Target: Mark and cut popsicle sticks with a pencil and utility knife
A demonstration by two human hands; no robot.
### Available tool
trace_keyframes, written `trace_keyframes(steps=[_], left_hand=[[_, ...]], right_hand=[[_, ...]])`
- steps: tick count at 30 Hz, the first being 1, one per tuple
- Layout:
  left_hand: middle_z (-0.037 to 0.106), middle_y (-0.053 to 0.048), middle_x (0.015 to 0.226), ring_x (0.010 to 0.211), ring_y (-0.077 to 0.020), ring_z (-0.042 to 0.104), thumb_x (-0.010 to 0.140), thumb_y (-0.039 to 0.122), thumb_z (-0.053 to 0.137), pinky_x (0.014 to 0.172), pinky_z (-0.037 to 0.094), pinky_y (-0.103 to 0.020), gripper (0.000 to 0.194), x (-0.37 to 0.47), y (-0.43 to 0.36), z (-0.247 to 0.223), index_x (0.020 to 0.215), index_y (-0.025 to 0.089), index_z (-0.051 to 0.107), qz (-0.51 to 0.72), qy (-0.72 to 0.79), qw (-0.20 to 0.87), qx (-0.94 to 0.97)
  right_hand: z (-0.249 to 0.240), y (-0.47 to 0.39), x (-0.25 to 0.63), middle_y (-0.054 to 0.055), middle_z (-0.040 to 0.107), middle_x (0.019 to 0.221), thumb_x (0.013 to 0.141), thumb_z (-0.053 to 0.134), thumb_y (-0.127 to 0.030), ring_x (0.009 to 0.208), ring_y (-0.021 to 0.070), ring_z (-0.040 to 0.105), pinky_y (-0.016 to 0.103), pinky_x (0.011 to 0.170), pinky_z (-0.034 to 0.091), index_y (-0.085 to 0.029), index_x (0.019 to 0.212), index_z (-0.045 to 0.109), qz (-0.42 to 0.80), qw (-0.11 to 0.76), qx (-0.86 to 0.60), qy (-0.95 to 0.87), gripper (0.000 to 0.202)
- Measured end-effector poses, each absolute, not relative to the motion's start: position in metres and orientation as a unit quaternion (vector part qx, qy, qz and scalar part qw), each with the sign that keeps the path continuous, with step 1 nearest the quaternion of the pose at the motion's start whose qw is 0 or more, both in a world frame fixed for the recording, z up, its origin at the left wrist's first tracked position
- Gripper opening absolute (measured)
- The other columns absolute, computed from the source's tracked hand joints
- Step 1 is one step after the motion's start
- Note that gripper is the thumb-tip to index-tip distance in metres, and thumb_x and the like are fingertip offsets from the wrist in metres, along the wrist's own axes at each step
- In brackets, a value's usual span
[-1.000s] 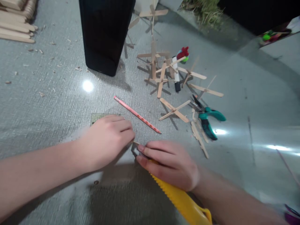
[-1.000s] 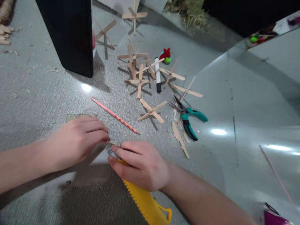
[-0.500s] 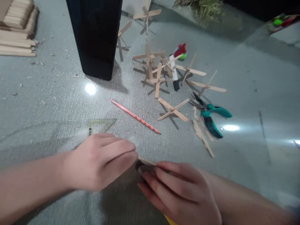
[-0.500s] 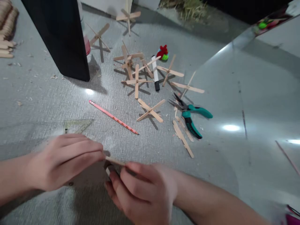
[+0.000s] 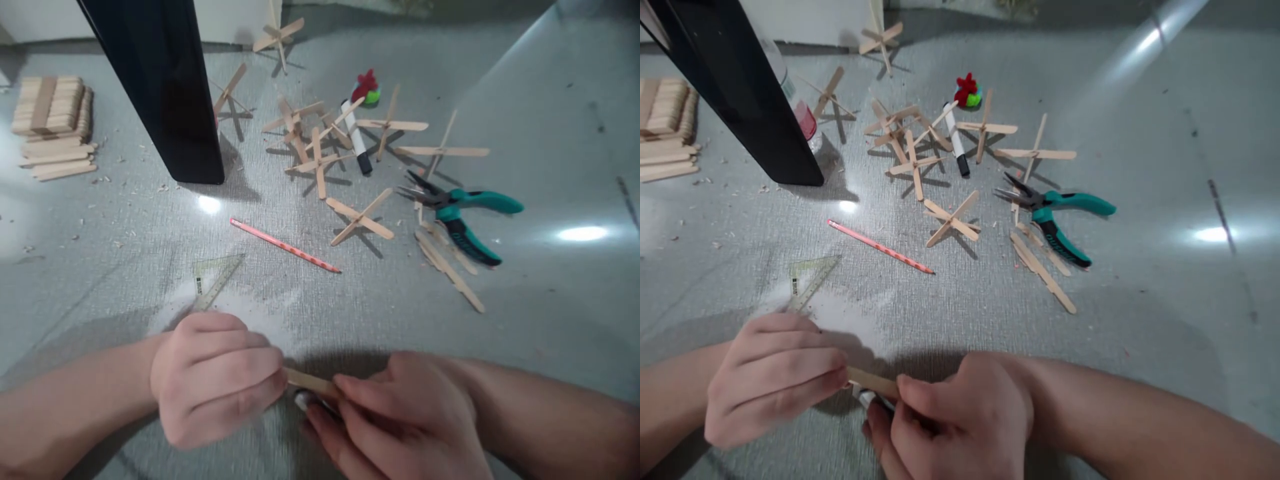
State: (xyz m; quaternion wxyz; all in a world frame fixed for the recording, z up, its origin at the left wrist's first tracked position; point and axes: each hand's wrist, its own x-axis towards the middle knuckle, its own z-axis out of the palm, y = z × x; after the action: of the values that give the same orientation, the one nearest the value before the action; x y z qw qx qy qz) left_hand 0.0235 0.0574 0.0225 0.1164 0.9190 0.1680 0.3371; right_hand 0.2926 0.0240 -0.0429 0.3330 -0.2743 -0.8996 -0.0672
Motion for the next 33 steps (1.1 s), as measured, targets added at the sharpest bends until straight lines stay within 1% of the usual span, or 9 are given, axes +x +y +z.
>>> trace_keyframes(steps=[2,4,8,12,15,20,27,29,33], left_hand=[[0.074,-0.002,0.084,0.080,-0.0129,0.072,0.096,0.012,0.058,0.057,0.058,-0.025,0.023,0.024,0.052,0.025,0.079,0.017,0.073,0.327,0.177,0.126,0.920],[0.074,-0.003,0.083,0.080,-0.0138,0.072,0.096,0.012,0.058,0.055,0.058,-0.027,0.024,0.024,0.047,0.026,0.077,0.016,0.073,0.338,0.198,0.131,0.911],[0.074,-0.002,0.081,0.079,-0.0145,0.073,0.096,0.013,0.058,0.051,0.059,-0.027,0.029,0.026,0.039,0.027,0.070,0.017,0.071,0.342,0.236,0.142,0.898],[0.075,0.000,0.079,0.076,-0.0126,0.074,0.100,0.015,0.055,0.052,0.062,-0.025,0.032,0.027,0.039,0.030,0.072,0.019,0.071,0.327,0.242,0.131,0.904],[0.077,0.002,0.082,0.081,-0.0120,0.074,0.101,0.015,0.053,0.055,0.064,-0.026,0.030,0.027,0.036,0.033,0.077,0.019,0.071,0.307,0.268,0.135,0.903],[0.079,0.000,0.087,0.087,-0.0148,0.076,0.103,0.018,0.051,0.064,0.067,-0.031,0.022,0.026,0.021,0.035,0.092,0.018,0.070,0.298,0.326,0.182,0.879],[0.079,-0.001,0.093,0.091,-0.0177,0.074,0.094,0.009,0.053,0.070,0.068,-0.034,0.022,0.024,0.007,0.032,0.100,0.019,0.072,0.299,0.363,0.232,0.852],[0.077,-0.002,0.093,0.091,-0.0193,0.073,0.094,0.014,0.055,0.069,0.067,-0.035,0.021,0.027,0.010,0.032,0.102,0.022,0.073,0.304,0.368,0.238,0.846],[0.076,-0.003,0.102,0.092,-0.0259,0.073,0.095,0.034,0.056,0.069,0.066,-0.047,0.022,0.040,0.033,0.036,0.110,0.036,0.073,0.215,0.316,0.263,0.886]], right_hand=[[-0.041,0.020,0.288,-0.009,0.075,0.116,0.092,0.071,-0.020,0.109,0.0124,0.069,0.015,0.081,0.065,-0.035,0.109,0.072,-0.234,0.379,-0.160,-0.881,0.023],[-0.040,0.015,0.283,-0.008,0.075,0.120,0.088,0.073,-0.010,0.105,0.0140,0.072,0.015,0.080,0.066,-0.031,0.108,0.073,-0.405,0.394,-0.056,-0.823,0.029],[-0.042,0.011,0.274,-0.008,0.079,0.099,0.082,0.076,-0.001,0.077,0.0095,0.075,0.008,0.058,0.063,-0.023,0.107,0.075,-0.696,0.357,0.095,-0.615,0.033],[-0.044,0.009,0.267,-0.008,0.076,0.090,0.081,0.074,0.001,0.067,0.0059,0.072,0.003,0.042,0.054,-0.018,0.095,0.078,-0.850,0.293,0.199,-0.389,0.024],[-0.042,0.010,0.264,-0.007,0.076,0.091,0.081,0.073,0.003,0.069,0.0053,0.070,0.001,0.039,0.050,-0.017,0.094,0.078,-0.880,0.263,0.251,-0.305,0.025],[-0.034,0.018,0.267,-0.005,0.076,0.099,0.082,0.074,0.003,0.069,0.0040,0.069,0.000,0.042,0.051,-0.016,0.103,0.076,-0.846,0.258,0.299,-0.359,0.029],[-0.023,0.013,0.269,-0.006,0.076,0.093,0.082,0.073,-0.001,0.066,0.0039,0.068,-0.001,0.037,0.047,-0.020,0.095,0.078,-0.873,0.226,0.319,-0.292,0.024],[-0.024,0.011,0.266,-0.006,0.075,0.088,0.080,0.073,0.000,0.066,0.0051,0.068,0.000,0.036,0.047,-0.021,0.093,0.079,-0.871,0.220,0.328,-0.291,0.026],[-0.019,0.002,0.267,-0.008,0.074,0.084,0.078,0.073,-0.001,0.073,0.0071,0.071,0.000,0.037,0.049,-0.024,0.091,0.080,-0.863,0.199,0.348,-0.306,0.028]])
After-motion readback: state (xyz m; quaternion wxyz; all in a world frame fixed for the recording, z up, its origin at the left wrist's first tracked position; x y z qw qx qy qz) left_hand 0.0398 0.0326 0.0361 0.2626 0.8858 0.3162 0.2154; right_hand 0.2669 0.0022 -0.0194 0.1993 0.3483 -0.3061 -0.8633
